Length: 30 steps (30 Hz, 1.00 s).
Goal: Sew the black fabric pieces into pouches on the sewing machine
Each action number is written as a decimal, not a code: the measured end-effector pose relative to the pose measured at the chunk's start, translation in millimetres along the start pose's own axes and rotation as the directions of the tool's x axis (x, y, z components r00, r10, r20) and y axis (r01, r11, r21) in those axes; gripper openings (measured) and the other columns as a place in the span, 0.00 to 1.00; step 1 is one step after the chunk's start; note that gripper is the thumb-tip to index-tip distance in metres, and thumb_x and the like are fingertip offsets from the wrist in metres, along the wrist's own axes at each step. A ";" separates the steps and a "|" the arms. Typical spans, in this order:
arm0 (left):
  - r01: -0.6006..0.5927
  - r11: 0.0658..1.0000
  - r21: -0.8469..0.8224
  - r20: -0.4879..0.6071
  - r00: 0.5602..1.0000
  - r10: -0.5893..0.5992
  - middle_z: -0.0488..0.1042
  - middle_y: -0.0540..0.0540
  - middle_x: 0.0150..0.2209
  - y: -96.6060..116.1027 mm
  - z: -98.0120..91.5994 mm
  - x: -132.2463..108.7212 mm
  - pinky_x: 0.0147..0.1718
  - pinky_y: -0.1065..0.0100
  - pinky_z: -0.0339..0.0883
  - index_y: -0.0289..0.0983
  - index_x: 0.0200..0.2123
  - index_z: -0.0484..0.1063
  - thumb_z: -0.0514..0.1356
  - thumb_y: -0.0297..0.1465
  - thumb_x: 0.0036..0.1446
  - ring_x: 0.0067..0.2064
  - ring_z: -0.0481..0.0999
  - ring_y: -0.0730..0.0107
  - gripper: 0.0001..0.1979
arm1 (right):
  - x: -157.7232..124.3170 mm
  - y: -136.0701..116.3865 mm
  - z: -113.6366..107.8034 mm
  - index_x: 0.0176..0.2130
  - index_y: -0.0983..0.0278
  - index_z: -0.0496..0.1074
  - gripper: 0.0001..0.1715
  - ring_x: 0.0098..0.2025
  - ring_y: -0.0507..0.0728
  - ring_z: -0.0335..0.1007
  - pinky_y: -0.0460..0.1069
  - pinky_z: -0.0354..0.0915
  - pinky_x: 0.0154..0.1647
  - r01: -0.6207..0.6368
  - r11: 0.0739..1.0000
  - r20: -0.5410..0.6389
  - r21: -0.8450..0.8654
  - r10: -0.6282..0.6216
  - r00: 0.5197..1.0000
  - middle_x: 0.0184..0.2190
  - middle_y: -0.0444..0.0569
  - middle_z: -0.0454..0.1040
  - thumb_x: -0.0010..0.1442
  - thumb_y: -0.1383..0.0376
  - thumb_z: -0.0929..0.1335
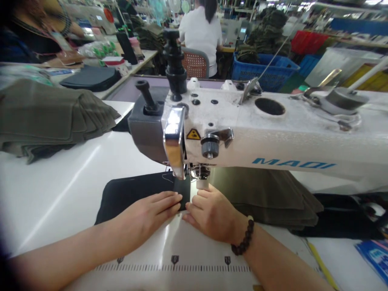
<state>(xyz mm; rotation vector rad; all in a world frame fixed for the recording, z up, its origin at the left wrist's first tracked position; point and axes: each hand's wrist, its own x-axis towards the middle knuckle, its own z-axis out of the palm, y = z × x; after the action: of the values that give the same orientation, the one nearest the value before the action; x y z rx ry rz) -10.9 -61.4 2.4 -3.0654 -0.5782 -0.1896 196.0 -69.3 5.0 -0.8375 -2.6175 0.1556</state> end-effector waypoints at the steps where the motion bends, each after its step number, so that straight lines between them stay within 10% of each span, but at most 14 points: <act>1: 0.002 1.000 -0.001 -0.002 1.000 -0.002 0.71 0.42 0.47 -0.2 0.4 -0.6 0.54 0.67 0.55 0.29 0.44 0.68 0.49 0.24 0.59 0.51 0.66 0.66 0.13 | -0.4 -0.5 -0.2 0.29 0.68 0.71 0.20 0.25 0.53 0.58 0.50 0.54 0.31 0.005 1.000 -0.003 -0.002 -0.005 1.000 0.21 0.45 0.65 0.64 0.64 0.57; 30: 0.179 0.963 -0.201 0.057 0.984 -0.171 0.72 0.39 0.41 -60.3 -14.1 35.5 0.43 0.68 0.66 0.29 0.40 0.69 0.51 0.20 0.57 0.43 0.71 0.64 0.10 | 5.1 -1.4 3.4 0.33 0.65 0.70 0.13 0.30 0.54 0.62 0.48 0.54 0.33 -0.273 0.959 -0.006 -0.075 0.273 0.962 0.24 0.47 0.67 0.62 0.66 0.59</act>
<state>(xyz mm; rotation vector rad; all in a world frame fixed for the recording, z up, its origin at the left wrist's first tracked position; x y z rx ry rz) -1.6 7.1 20.4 -3.2199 -0.8878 -0.2039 190.0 -67.4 3.9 -1.2253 -2.5131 0.1333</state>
